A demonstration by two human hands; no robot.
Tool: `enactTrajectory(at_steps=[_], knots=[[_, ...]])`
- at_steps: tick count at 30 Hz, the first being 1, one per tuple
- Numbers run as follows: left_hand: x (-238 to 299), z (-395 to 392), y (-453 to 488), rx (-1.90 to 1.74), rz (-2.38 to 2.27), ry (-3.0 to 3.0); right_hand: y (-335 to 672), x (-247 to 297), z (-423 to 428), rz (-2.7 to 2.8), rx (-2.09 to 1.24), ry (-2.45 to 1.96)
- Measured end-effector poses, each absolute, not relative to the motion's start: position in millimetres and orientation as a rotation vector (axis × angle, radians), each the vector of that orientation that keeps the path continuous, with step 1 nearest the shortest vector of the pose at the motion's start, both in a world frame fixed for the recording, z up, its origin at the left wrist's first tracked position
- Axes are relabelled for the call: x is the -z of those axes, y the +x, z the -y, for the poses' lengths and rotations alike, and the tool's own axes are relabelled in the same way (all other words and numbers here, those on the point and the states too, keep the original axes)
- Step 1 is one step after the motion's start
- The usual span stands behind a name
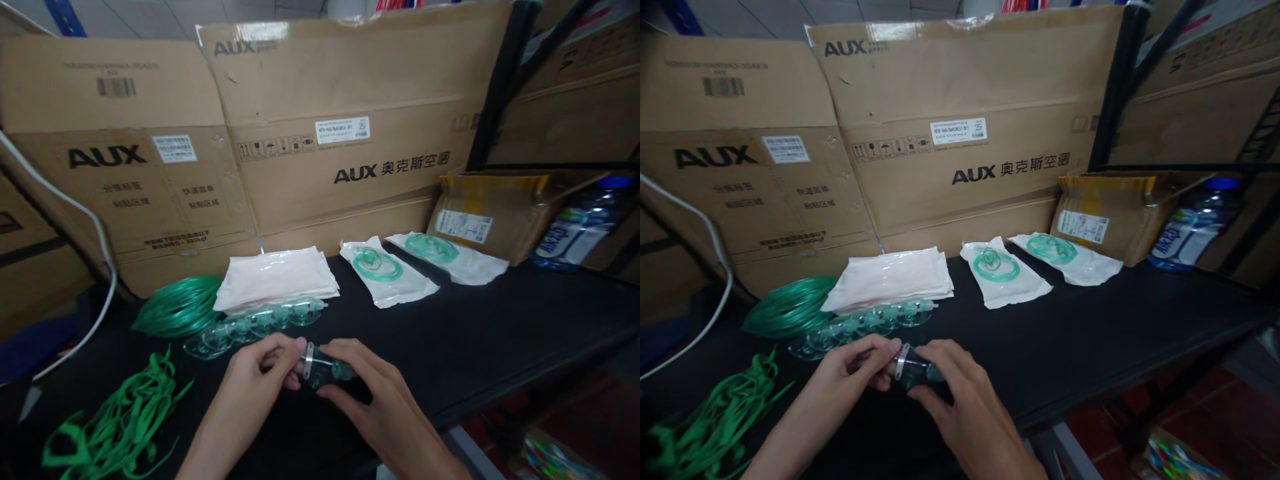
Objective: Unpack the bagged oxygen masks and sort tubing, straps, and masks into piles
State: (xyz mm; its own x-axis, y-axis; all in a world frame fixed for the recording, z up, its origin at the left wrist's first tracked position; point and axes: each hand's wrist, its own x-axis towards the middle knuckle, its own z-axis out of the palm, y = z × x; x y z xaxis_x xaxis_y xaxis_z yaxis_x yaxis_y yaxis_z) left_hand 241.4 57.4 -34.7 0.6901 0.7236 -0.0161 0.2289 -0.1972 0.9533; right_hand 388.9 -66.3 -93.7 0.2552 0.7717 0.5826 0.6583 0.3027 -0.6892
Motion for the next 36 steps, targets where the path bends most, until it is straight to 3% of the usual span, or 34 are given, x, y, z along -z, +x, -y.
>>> enactTrajectory(at_steps=[12,23,36], knots=[[26.7,-58.6,228.8,-0.296,-0.683,1.749,389.4,108.6,67.4,1.578,0.135,-1.448],[33.6,-61.2,226.5,-0.333,-0.627,1.559,392.2,99.4,65.8,1.525,-0.132,-1.362],[38.0,-53.8,232.6,-0.427,-0.671,1.753,388.8,85.6,62.6,1.341,-0.277,-1.473]])
